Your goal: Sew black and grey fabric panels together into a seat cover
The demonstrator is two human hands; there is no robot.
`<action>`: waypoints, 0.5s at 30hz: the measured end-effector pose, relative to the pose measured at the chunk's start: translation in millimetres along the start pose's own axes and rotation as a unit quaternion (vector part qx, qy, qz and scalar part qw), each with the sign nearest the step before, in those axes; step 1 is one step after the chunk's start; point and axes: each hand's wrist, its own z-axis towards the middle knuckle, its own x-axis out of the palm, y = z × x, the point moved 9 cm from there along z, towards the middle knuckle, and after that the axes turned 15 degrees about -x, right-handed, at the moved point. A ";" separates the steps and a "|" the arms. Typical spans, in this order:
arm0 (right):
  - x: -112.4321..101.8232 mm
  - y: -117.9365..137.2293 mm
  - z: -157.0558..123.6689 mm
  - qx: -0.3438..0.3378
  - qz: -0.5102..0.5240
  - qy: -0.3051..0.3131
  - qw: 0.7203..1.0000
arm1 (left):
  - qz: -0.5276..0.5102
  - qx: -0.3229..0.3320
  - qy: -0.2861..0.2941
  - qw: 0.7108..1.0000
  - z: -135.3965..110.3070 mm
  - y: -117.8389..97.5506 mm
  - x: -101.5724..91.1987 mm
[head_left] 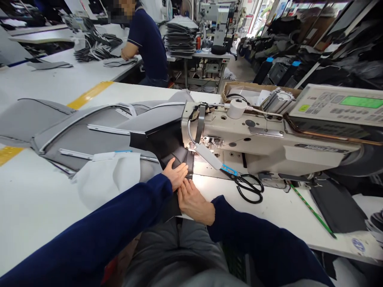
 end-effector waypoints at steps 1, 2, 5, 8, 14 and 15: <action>1.4 -2.2 1.1 0.000 0.002 0.002 1.000 | -0.001 0.001 0.005 1.000 2.8 0.6 1.0; 3.0 -4.8 2.0 0.001 0.004 0.003 1.000 | -0.004 0.000 0.009 1.000 5.9 1.8 1.4; 9.2 -13.4 3.9 0.006 0.004 0.003 1.000 | -0.019 -0.002 0.006 1.000 17.0 6.0 -2.9; 17.1 -22.3 6.1 0.012 0.006 0.007 1.000 | -0.034 -0.010 0.028 0.999 30.7 11.7 -3.2; 31.1 -43.5 10.1 0.026 0.048 0.033 0.998 | -0.060 -0.044 0.059 0.996 57.7 25.4 0.1; 32.6 -47.5 9.8 0.030 0.064 0.038 0.997 | -0.061 -0.047 0.057 0.995 60.7 27.6 -0.6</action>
